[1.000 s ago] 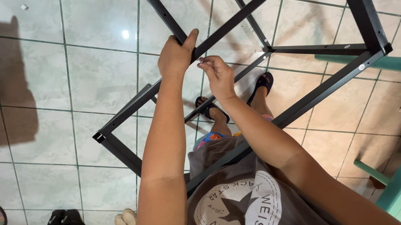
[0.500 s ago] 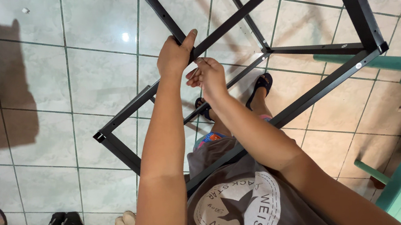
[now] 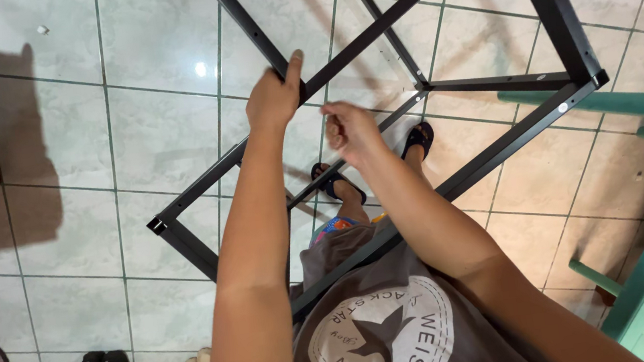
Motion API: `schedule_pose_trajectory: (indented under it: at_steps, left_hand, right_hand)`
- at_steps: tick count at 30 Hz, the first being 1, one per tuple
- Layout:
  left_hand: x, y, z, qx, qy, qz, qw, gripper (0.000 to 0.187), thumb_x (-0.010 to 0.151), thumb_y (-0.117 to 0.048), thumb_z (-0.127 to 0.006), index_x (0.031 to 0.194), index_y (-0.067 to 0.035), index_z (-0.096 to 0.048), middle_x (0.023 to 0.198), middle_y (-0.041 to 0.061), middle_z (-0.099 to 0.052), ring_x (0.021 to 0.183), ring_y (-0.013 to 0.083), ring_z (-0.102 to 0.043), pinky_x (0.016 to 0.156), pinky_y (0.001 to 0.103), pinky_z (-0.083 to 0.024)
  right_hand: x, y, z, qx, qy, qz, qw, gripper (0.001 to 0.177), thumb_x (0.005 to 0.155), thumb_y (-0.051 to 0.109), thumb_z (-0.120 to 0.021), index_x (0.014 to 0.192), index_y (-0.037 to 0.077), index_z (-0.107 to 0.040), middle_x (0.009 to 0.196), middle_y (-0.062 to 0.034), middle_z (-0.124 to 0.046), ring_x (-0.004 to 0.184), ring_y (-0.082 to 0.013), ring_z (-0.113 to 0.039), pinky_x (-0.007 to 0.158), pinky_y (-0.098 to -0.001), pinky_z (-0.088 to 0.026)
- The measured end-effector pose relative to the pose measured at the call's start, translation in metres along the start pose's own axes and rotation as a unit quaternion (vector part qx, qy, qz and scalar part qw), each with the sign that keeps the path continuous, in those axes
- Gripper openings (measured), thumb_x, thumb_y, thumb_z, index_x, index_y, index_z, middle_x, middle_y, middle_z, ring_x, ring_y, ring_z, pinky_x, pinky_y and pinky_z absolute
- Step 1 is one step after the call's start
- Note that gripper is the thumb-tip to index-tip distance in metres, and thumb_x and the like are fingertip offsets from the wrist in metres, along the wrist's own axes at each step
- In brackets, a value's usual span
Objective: The person assembles a black metal frame by inserting and tightening bolts at multiple joints. They use an Allen key to secure the connections, moving around the frame to reach different attachment points.
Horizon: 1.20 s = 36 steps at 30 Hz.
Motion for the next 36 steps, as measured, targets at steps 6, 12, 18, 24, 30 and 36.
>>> schedule_pose_trajectory:
  at_steps: [6,12,18,24,30,36]
  left_hand:
    - [-0.004,-0.003,-0.003,0.067,-0.018,-0.002,0.998,0.088,0.098,-0.071,-0.016,0.095,-0.007,-0.076,0.094,0.018,-0.074,0.098,0.0370,-0.070,0.089,0.047,-0.051]
    - [-0.007,-0.004,-0.007,0.101,-0.065,-0.015,0.993,0.085,0.101,-0.068,-0.021,0.093,-0.005,-0.077,0.093,0.024,-0.074,0.095,0.0407,-0.071,0.089,0.049,-0.052]
    - [-0.010,-0.009,-0.004,0.097,-0.073,-0.009,0.993,0.088,0.098,-0.073,-0.025,0.094,-0.003,-0.077,0.092,0.026,-0.073,0.095,0.0414,-0.071,0.088,0.050,-0.053]
    - [-0.019,-0.017,0.007,0.020,-0.173,-0.052,0.983,0.075,0.098,-0.067,-0.041,0.113,0.001,-0.069,0.105,0.024,-0.073,0.102,0.0400,-0.067,0.092,0.048,-0.050]
    - [-0.111,0.033,0.021,-0.062,-0.407,-0.339,0.846,0.029,0.095,-0.016,-0.070,0.120,-0.004,-0.064,0.119,0.013,-0.070,0.107,0.0332,-0.063,0.094,0.045,-0.045]
    - [-0.245,0.132,-0.020,0.022,-0.337,-0.220,0.915,0.008,0.090,-0.013,-0.072,0.096,-0.008,-0.074,0.102,0.009,-0.071,0.088,0.0326,-0.059,0.080,0.045,-0.043]
  right_hand:
    - [-0.027,0.078,-0.039,-0.434,-0.049,0.558,0.705,0.011,0.111,0.011,-0.057,0.105,0.003,-0.056,0.077,-0.0104,-0.056,0.066,-0.0241,-0.054,0.061,-0.0356,-0.046]
    - [0.016,0.102,-0.080,-0.565,-0.065,0.528,0.630,0.012,0.110,0.020,-0.055,0.108,0.008,-0.054,0.073,-0.0115,-0.066,0.067,-0.0315,-0.067,0.061,-0.0427,-0.049]
    - [0.038,0.108,-0.072,-0.518,-0.023,0.460,0.721,0.009,0.107,0.016,-0.055,0.108,0.007,-0.056,0.080,-0.0104,-0.066,0.066,-0.0215,-0.066,0.059,-0.0352,-0.051]
    - [-0.008,0.106,-0.031,-0.373,0.144,0.405,0.822,0.008,0.114,0.010,-0.051,0.116,0.003,-0.047,0.103,-0.0101,-0.071,0.072,-0.0097,-0.061,0.062,-0.0220,-0.051]
    - [-0.090,0.063,0.026,-0.424,0.136,0.292,0.846,0.011,0.112,0.012,-0.049,0.116,0.002,-0.049,0.089,-0.0097,-0.069,0.061,-0.0089,-0.058,0.054,-0.0221,-0.046]
    - [-0.142,0.005,0.050,-0.572,0.172,0.289,0.748,0.012,0.104,0.012,-0.060,0.109,0.001,-0.060,0.086,-0.0097,-0.071,0.070,-0.0153,-0.065,0.061,-0.0299,-0.051]
Point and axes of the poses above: each hand's wrist, its own x-axis towards the middle knuckle, its own z-axis out of the back of the hand, y = z × x, the point moved 3 cm from there along x, towards the middle knuckle
